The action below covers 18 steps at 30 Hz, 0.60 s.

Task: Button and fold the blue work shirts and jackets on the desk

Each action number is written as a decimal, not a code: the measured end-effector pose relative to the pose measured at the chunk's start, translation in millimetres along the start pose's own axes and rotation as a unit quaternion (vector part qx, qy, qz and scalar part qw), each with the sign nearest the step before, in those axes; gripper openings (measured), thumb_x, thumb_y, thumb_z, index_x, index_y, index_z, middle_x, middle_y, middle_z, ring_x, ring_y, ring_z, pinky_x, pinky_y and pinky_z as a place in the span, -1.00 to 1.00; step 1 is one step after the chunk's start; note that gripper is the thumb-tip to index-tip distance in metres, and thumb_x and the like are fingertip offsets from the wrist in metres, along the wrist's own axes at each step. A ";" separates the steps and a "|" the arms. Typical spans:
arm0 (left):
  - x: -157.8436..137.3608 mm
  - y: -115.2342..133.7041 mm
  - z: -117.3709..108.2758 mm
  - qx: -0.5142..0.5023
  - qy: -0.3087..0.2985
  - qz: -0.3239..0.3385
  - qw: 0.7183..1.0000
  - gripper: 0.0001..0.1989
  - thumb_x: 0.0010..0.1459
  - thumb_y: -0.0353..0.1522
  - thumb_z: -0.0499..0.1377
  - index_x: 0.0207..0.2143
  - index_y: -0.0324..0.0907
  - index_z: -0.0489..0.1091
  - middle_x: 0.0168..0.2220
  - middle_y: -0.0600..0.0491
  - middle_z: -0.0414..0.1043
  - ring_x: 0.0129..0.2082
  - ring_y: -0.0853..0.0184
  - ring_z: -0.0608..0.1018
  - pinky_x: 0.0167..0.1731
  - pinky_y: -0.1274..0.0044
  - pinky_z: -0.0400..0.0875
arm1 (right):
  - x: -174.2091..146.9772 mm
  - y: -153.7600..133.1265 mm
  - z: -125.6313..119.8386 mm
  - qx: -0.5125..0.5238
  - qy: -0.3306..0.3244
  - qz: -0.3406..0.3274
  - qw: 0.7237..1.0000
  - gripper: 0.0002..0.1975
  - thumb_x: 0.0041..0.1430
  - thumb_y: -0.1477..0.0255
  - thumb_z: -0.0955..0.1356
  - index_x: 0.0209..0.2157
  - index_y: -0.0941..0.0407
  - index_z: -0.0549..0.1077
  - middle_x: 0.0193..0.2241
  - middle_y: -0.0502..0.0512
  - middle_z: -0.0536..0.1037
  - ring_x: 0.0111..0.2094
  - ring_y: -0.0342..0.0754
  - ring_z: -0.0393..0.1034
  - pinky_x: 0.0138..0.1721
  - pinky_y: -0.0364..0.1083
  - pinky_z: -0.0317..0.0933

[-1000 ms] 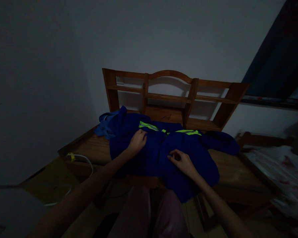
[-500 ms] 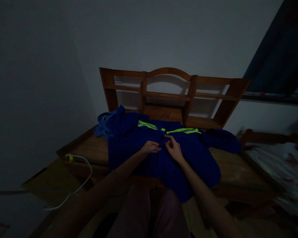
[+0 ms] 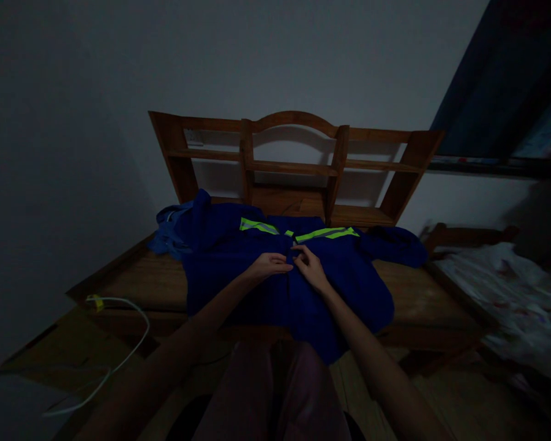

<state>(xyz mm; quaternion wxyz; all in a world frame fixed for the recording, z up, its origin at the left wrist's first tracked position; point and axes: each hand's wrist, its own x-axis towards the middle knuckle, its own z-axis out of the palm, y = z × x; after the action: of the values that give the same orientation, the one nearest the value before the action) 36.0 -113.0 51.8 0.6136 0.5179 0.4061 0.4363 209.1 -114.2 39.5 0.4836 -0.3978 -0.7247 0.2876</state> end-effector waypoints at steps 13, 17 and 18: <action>5.2 -21.4 -8.5 0.094 0.017 0.023 0.995 -0.61 -0.35 -0.26 0.41 -0.49 -0.28 0.37 -0.62 0.08 0.43 -0.60 0.41 0.44 -0.55 0.60 0.30 | 5.5 7.7 2.7 0.150 -0.032 0.097 0.983 -0.75 0.01 0.23 0.34 -0.40 0.16 0.40 -0.62 -0.06 0.31 -0.63 -0.23 0.10 -0.61 -0.21 -0.05; 3.3 -22.4 -8.9 0.097 0.020 0.026 0.995 -0.60 -0.36 -0.25 0.41 -0.50 -0.27 0.36 -0.62 0.08 0.43 -0.59 0.40 0.46 -0.53 0.59 0.32 | 5.7 6.7 2.0 0.159 -0.069 0.097 0.980 -0.78 -0.05 0.30 0.38 -0.42 0.17 0.42 -0.58 -0.04 0.36 -0.58 -0.22 0.16 -0.55 -0.21 -0.01; 3.5 -23.4 -9.2 0.089 0.024 0.027 0.995 -0.59 -0.36 -0.24 0.42 -0.48 -0.27 0.36 -0.61 0.08 0.43 -0.58 0.39 0.46 -0.52 0.58 0.32 | 5.9 7.2 1.3 0.161 -0.081 0.095 0.979 -0.79 -0.07 0.31 0.39 -0.42 0.17 0.43 -0.55 -0.03 0.39 -0.55 -0.22 0.18 -0.52 -0.21 0.01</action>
<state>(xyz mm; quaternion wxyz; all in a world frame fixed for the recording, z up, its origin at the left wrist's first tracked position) 30.9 -109.1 27.2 0.5430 0.5705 0.4440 0.4272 208.8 -105.5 36.0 0.4515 -0.3571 -0.6645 0.4765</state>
